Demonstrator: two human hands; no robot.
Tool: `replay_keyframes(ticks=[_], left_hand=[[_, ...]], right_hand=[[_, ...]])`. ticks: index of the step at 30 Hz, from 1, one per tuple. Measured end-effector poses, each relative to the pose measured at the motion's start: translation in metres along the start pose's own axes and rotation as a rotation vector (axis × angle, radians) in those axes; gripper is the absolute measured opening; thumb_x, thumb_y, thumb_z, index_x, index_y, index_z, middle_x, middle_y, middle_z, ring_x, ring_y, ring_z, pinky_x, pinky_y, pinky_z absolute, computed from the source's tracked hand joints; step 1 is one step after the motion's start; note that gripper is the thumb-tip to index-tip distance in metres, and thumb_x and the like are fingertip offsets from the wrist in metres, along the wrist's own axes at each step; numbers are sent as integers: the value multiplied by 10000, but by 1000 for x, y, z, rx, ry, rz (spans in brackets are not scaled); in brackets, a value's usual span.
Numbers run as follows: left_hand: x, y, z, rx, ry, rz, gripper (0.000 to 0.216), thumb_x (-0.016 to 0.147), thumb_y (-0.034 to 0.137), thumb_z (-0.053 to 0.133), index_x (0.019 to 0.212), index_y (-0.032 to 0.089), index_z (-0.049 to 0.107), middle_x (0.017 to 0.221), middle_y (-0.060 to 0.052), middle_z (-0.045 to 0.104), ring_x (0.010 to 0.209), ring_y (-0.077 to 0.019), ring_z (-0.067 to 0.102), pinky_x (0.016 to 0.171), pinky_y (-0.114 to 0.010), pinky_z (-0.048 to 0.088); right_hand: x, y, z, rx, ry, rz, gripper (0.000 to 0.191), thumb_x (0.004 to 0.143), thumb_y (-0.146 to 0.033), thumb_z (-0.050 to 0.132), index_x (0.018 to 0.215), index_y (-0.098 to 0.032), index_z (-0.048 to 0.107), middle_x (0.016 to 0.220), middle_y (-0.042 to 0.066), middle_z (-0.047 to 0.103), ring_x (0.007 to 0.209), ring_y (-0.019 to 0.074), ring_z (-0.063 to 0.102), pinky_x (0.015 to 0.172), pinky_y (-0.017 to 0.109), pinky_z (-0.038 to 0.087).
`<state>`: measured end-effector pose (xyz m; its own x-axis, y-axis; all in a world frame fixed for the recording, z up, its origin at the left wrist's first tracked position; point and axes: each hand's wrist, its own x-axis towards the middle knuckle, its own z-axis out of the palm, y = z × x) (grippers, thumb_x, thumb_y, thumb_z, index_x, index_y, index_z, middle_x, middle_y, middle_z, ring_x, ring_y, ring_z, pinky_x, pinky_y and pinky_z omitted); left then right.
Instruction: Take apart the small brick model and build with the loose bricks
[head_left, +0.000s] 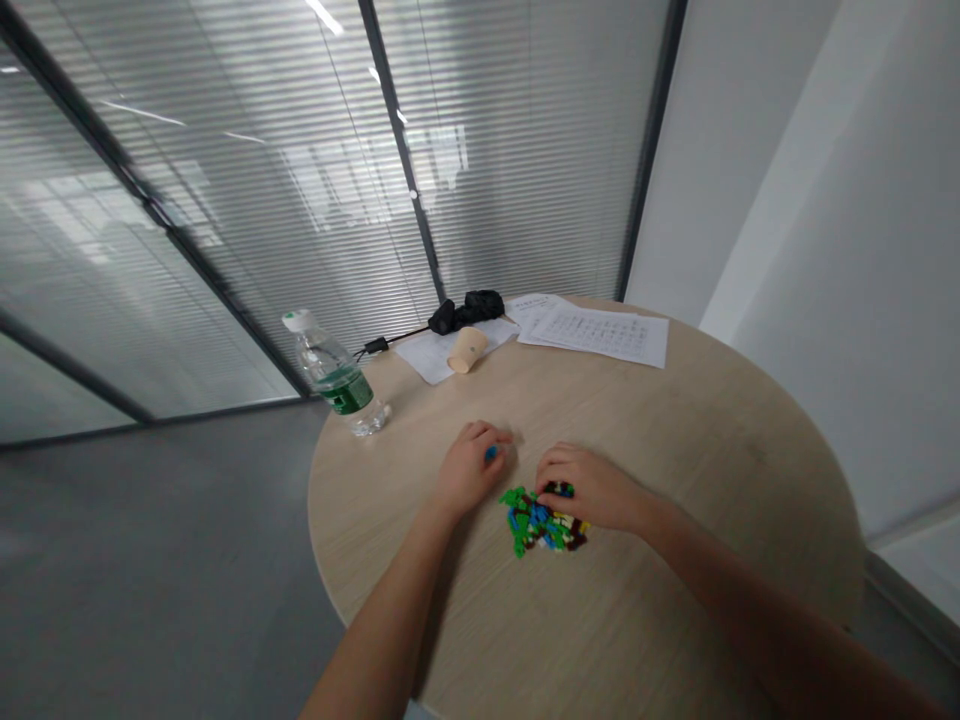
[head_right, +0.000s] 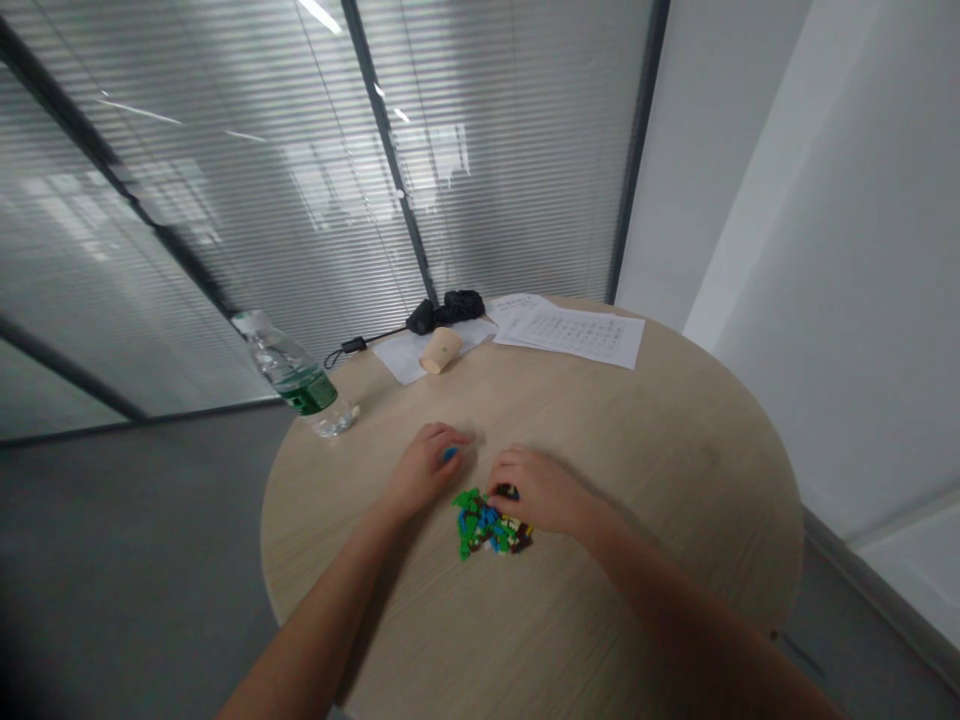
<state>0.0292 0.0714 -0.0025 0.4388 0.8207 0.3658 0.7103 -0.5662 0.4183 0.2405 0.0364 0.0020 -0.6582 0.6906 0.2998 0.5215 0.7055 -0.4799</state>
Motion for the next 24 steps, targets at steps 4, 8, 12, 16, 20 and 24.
replay_keyframes(ticks=[4, 8, 12, 16, 20, 24], left_hand=[[-1, -3, 3, 32, -46, -29, 271, 778, 165, 551, 1042, 162, 614, 1021, -84, 593, 984, -224, 518, 891, -379, 434], [-2, -5, 5, 30, -85, -35, 261, 771, 153, 558, 1023, 169, 625, 1022, -85, 572, 977, -216, 518, 903, -374, 433], [-2, -7, 7, 22, -75, -25, 247, 783, 121, 535, 1004, 178, 628, 998, -77, 566, 952, -201, 521, 881, -350, 441], [-2, -9, 8, 27, -62, -20, 217, 812, 110, 499, 969, 177, 632, 966, -73, 577, 928, -193, 527, 864, -334, 443], [-2, -11, 8, 32, -45, -27, 199, 820, 100, 482, 915, 180, 638, 934, -67, 581, 914, -187, 532, 844, -319, 447], [-2, -9, 6, 38, -44, -54, 180, 817, 107, 489, 883, 173, 643, 912, -68, 584, 894, -184, 539, 833, -315, 451]], right_hand=[[0, 0, 0, -12, 2, 5, 50, 788, -192, 643, 790, -171, 689, 848, 45, 660, 875, 169, 559, 812, 295, 425], [0, 0, 0, -22, -3, 8, 39, 783, -172, 645, 758, -167, 675, 817, 36, 652, 854, 163, 554, 792, 285, 421], [0, -1, -1, -25, -7, 18, 35, 775, -164, 653, 751, -156, 677, 816, 40, 655, 855, 165, 558, 789, 283, 420], [-1, 0, -1, -10, -19, 17, 39, 775, -179, 654, 777, -168, 692, 836, 44, 658, 866, 165, 563, 796, 284, 427], [-1, 1, 0, -6, -18, 21, 53, 782, -185, 651, 789, -177, 702, 851, 44, 659, 868, 163, 563, 805, 287, 430], [-1, 1, 0, -5, -23, 12, 49, 782, -170, 646, 773, -174, 694, 842, 42, 657, 865, 163, 563, 804, 287, 430]])
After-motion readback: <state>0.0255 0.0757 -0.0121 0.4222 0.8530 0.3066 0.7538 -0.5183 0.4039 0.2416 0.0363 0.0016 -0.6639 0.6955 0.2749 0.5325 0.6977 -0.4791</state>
